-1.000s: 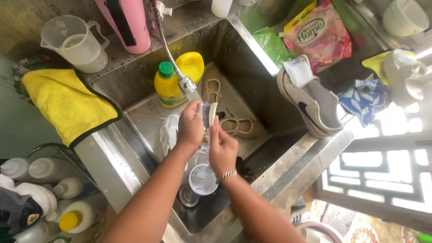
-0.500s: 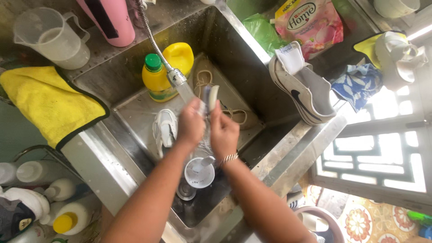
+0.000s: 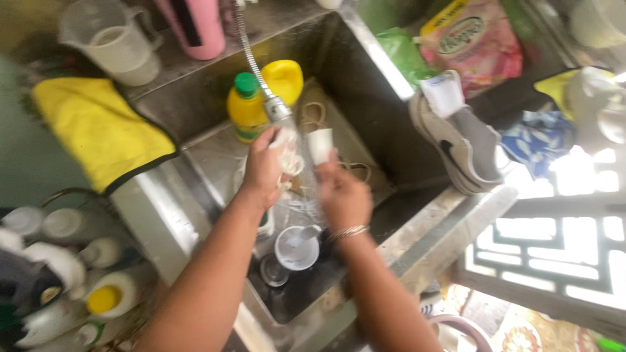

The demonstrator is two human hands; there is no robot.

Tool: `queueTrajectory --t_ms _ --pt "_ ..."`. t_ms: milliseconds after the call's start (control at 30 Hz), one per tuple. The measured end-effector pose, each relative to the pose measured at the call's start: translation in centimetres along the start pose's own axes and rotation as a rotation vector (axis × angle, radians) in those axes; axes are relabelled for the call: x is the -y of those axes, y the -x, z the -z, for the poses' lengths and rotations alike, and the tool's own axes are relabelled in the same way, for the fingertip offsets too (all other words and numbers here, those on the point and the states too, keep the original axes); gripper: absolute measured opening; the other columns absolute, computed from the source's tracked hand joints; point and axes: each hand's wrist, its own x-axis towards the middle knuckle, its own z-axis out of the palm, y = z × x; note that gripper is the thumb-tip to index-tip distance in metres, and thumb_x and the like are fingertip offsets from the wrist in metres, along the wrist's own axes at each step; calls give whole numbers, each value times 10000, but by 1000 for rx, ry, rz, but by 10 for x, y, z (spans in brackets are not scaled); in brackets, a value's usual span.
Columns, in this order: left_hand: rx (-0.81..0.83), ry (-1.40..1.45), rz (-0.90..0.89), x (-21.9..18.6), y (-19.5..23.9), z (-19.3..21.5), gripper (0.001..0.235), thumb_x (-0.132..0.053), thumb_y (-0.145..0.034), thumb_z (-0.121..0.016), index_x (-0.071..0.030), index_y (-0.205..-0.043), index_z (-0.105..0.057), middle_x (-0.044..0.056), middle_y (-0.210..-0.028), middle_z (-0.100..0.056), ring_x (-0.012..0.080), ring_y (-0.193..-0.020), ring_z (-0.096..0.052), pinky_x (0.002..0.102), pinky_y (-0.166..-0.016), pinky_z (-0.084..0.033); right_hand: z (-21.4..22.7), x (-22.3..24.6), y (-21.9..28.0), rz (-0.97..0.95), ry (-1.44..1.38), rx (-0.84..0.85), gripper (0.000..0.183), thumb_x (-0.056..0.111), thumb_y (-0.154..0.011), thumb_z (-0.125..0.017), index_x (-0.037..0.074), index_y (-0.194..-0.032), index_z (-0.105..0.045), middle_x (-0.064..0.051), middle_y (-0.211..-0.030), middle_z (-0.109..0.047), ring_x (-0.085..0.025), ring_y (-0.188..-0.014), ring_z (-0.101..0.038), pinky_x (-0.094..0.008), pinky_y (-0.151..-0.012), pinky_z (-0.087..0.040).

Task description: The person washes white shoelaces and a white sneaker in a kitchen sink using running water and a brush. They scrub the laces and the shoe, rinse them, and then place the cleaned items into a pink basin on the floor containing other shoes.

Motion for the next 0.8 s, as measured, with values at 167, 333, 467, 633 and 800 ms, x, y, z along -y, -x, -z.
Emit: queueTrajectory --t_ms 167,333,467,633,800 --pt "132 285 29 -18 2 5 156 -203 -1022 -534 -131 -1100 -648 28 -858 -656 92 -578 -574 222 -394 -357 27 -14 -5 206 77 5 317 325 -958 -662 154 -1204 -766 -191 -938 -722 -384 -796 -701 -432 -624 -560" --pt "400 404 -7 -20 9 3 195 -271 -1085 -496 -118 -1121 -612 85 -875 -651 121 -616 -583 230 -431 -381 42 -8 31 260 233 472 280 404 -831 -733 250 -1044 -829 -154 -759 -743 -339 -691 -714 -422 -630 -563" --pt "443 420 8 -20 10 -2 222 -302 -1073 -473 -121 -1132 -588 119 -911 -662 155 -674 -617 249 -459 -409 29 -13 40 275 561 878 260 398 -845 -720 288 -1057 -823 -138 -819 -736 -357 -754 -695 -460 -685 -547" --pt "539 376 -83 -15 12 -4 224 -269 -1131 -472 -76 -1179 -575 152 -976 -640 171 -762 -607 279 -613 -474 -38 -56 67 354 869 1089 185 252 -917 -659 123 -916 -793 -134 -952 -758 -321 -890 -734 -436 -772 -588" --pt "632 414 -91 -14 12 -3 261 -295 -1129 -440 -85 -1196 -580 151 -996 -662 142 -701 -576 206 -474 -390 -112 -101 89 397 949 1347 167 181 -917 -648 111 -958 -794 -138 -1013 -765 -320 -939 -742 -436 -798 -600"
